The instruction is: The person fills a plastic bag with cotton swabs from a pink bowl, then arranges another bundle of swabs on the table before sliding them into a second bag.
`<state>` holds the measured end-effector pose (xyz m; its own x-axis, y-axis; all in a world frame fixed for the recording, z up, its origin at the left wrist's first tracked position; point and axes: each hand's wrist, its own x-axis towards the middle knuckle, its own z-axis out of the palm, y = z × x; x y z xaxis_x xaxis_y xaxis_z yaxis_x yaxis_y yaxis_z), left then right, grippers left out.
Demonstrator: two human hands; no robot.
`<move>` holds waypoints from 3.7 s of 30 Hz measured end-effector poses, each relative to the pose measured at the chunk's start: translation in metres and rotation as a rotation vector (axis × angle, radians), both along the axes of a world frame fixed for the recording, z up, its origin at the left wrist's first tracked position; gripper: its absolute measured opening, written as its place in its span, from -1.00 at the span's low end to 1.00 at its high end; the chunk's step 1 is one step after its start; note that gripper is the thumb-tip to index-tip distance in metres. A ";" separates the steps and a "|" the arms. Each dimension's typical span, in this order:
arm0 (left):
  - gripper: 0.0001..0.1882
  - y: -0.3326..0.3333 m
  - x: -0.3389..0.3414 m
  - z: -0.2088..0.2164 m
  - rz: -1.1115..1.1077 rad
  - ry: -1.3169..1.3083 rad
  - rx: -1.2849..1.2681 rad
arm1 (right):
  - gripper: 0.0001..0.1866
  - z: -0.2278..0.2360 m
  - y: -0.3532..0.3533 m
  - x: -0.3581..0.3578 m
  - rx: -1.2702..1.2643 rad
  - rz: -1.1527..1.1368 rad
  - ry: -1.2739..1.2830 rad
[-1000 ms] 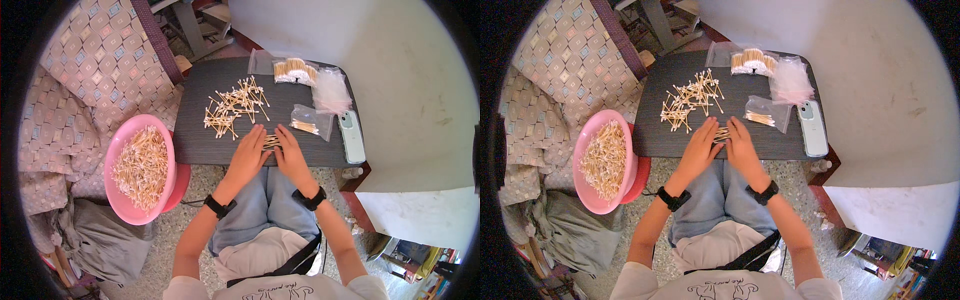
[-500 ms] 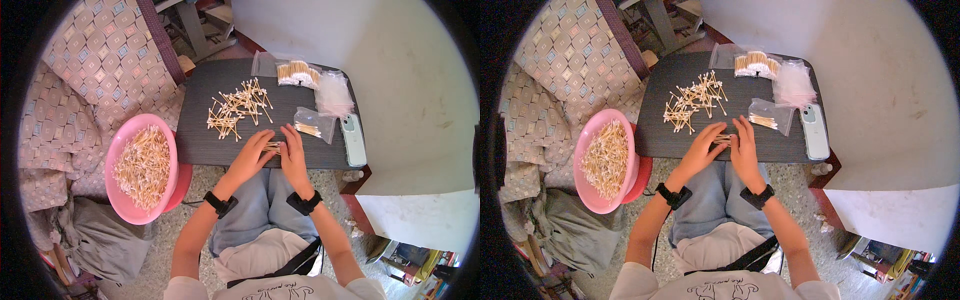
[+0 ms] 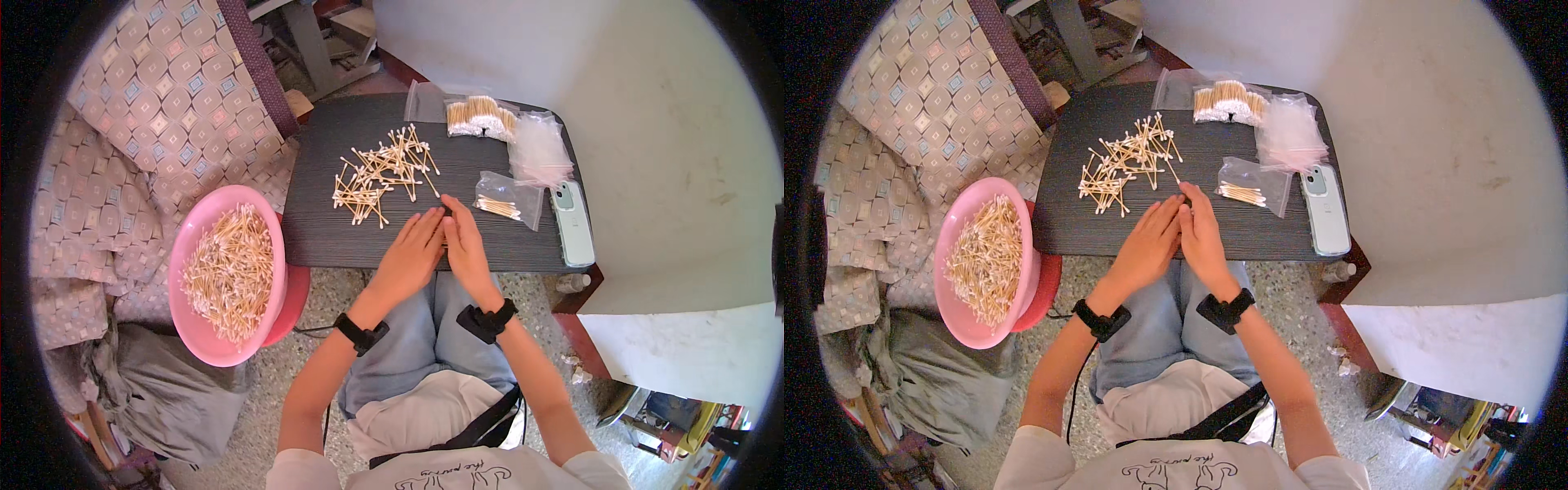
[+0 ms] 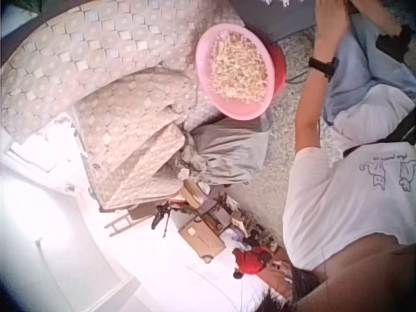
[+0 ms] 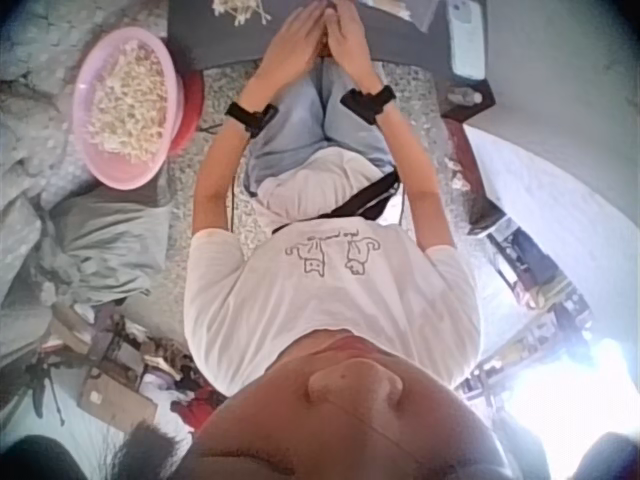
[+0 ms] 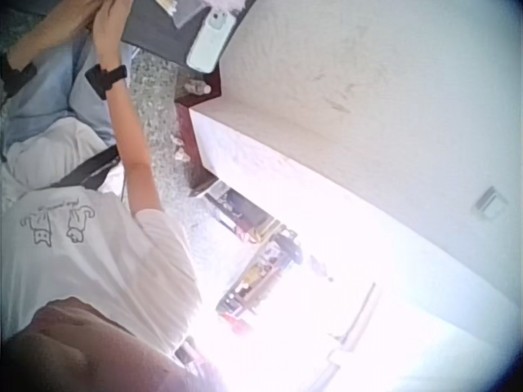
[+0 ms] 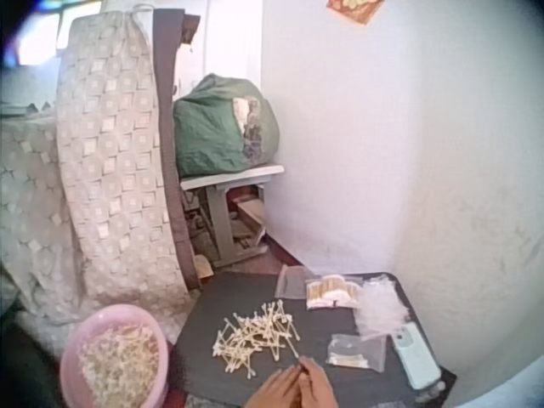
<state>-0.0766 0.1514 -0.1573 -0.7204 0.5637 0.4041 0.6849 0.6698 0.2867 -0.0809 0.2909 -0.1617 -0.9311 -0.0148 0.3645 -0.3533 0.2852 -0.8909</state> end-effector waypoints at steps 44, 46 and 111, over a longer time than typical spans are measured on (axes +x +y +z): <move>-0.86 -0.002 -0.006 0.003 0.016 0.248 -0.245 | -0.62 0.017 0.038 0.010 0.881 0.229 0.375; -0.87 0.000 -0.002 0.010 0.017 0.213 -0.242 | -0.64 0.015 0.038 0.013 0.702 0.252 0.306; -0.84 0.160 -0.033 0.010 0.169 -0.142 0.334 | -0.65 0.036 0.161 0.068 0.349 -0.372 -0.267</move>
